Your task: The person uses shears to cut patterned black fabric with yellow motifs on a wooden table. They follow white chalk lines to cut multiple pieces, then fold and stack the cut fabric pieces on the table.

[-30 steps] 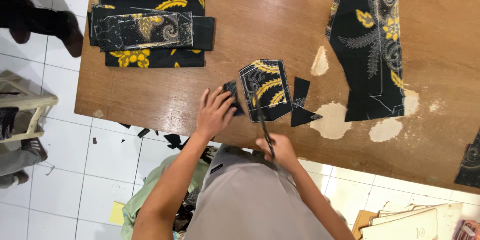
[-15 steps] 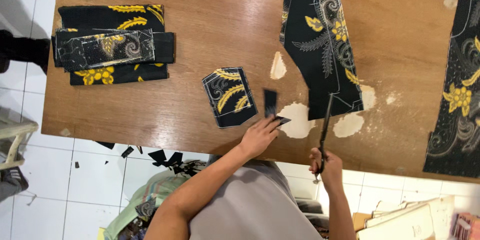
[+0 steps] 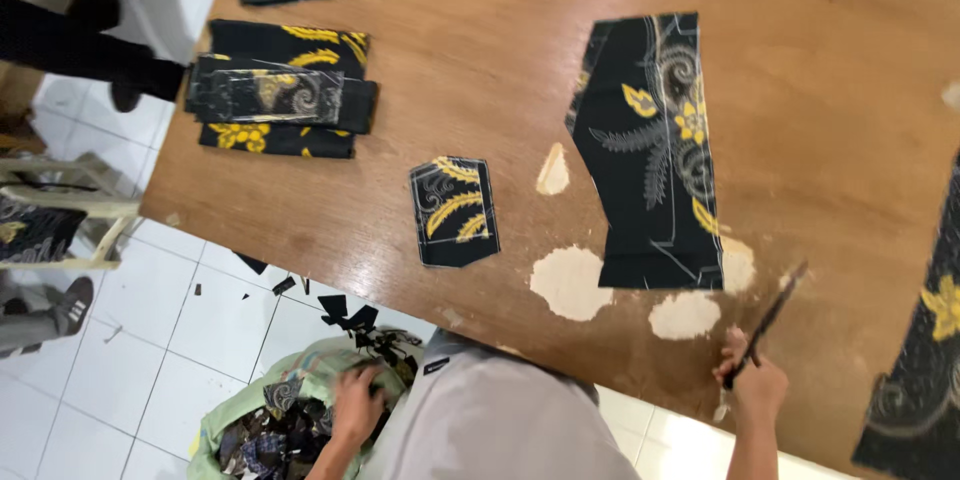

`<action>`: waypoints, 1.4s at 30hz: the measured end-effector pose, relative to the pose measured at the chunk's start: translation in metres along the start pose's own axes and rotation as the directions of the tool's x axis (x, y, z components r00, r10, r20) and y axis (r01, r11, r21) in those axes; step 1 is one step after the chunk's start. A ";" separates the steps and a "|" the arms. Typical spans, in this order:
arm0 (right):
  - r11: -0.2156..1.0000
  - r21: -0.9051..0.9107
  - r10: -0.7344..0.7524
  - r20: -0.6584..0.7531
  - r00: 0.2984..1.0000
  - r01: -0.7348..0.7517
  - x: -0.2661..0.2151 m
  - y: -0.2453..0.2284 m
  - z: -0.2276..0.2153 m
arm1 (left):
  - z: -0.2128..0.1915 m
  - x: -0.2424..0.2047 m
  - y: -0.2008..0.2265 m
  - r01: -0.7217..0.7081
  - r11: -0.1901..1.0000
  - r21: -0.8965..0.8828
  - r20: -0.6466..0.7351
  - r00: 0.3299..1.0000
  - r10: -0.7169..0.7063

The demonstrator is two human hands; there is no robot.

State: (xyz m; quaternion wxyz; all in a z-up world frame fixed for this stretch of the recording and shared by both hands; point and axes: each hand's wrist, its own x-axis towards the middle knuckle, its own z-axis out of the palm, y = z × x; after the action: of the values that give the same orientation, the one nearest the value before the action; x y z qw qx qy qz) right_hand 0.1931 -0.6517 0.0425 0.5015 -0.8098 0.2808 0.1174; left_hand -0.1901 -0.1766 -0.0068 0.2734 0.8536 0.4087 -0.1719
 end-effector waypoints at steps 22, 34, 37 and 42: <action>0.958 0.127 0.272 -0.125 0.954 -0.256 -0.145 0.066 0.034 | -0.170 0.396 0.262 -0.634 0.686 0.358 -0.265 0.635 0.725; 0.964 -0.042 0.256 -0.107 0.961 -0.261 -0.156 0.010 0.022 | 0.009 0.182 0.432 -0.949 0.131 0.288 -0.053 0.121 0.991; 0.976 -0.072 0.202 -0.069 0.977 -0.207 -0.130 -0.009 0.004 | 0.042 0.141 0.462 -0.975 0.141 0.169 -0.083 0.129 0.988; 0.955 -0.255 0.161 0.011 0.987 -0.153 -0.096 -0.016 -0.030 | 0.064 0.110 0.462 -0.993 0.085 0.088 -0.027 0.083 0.996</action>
State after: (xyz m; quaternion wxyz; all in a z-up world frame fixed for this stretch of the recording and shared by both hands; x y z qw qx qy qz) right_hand 0.1216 -0.6404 0.1140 0.3872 -0.8405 0.3191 0.2046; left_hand 0.2377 -0.3874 0.0362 0.2811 0.9172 -0.2697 0.0831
